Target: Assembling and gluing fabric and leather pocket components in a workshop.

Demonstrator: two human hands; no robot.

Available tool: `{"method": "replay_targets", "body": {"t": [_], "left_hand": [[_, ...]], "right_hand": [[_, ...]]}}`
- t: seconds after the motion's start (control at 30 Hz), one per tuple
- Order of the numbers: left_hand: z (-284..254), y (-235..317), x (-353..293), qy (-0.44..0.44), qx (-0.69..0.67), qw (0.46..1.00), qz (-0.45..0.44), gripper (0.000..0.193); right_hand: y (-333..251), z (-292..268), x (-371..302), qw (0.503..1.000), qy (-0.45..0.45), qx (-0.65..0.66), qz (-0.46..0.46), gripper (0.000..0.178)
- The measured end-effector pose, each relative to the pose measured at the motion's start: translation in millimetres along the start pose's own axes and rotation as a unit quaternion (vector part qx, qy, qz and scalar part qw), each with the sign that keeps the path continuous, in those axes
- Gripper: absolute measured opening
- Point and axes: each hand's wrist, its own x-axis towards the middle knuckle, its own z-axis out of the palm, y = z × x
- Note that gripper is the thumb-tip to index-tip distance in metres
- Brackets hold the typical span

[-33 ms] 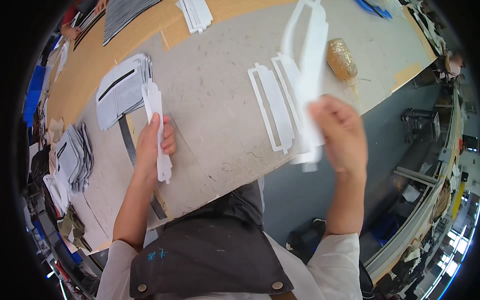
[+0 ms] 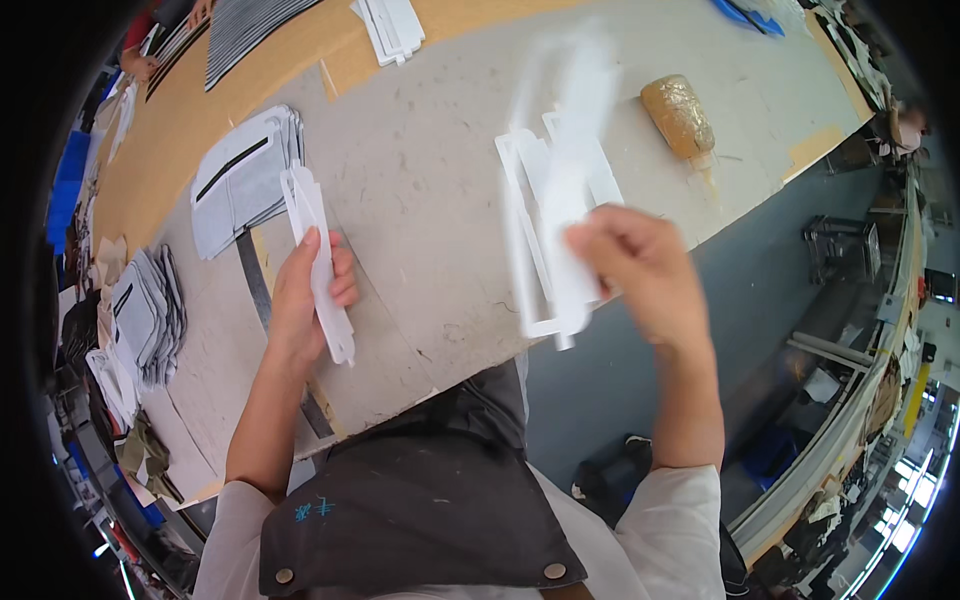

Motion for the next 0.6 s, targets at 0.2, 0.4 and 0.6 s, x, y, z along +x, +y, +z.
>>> {"method": "replay_targets", "body": {"t": [0.2,0.4,0.6], "left_hand": [[36,1,-17,-0.09,-0.073,0.992,-0.04,0.038],[44,-7,-22,-0.003,0.032,0.999,-0.032,0.035],[43,-11,-23,-0.011,0.046,0.997,-0.054,0.029]], "right_hand": [[34,38,16,0.971,-0.064,-0.229,0.024,0.026],[27,37,9,0.922,0.05,-0.378,-0.064,0.017],[36,27,10,0.901,0.102,-0.405,-0.121,0.028]]}}
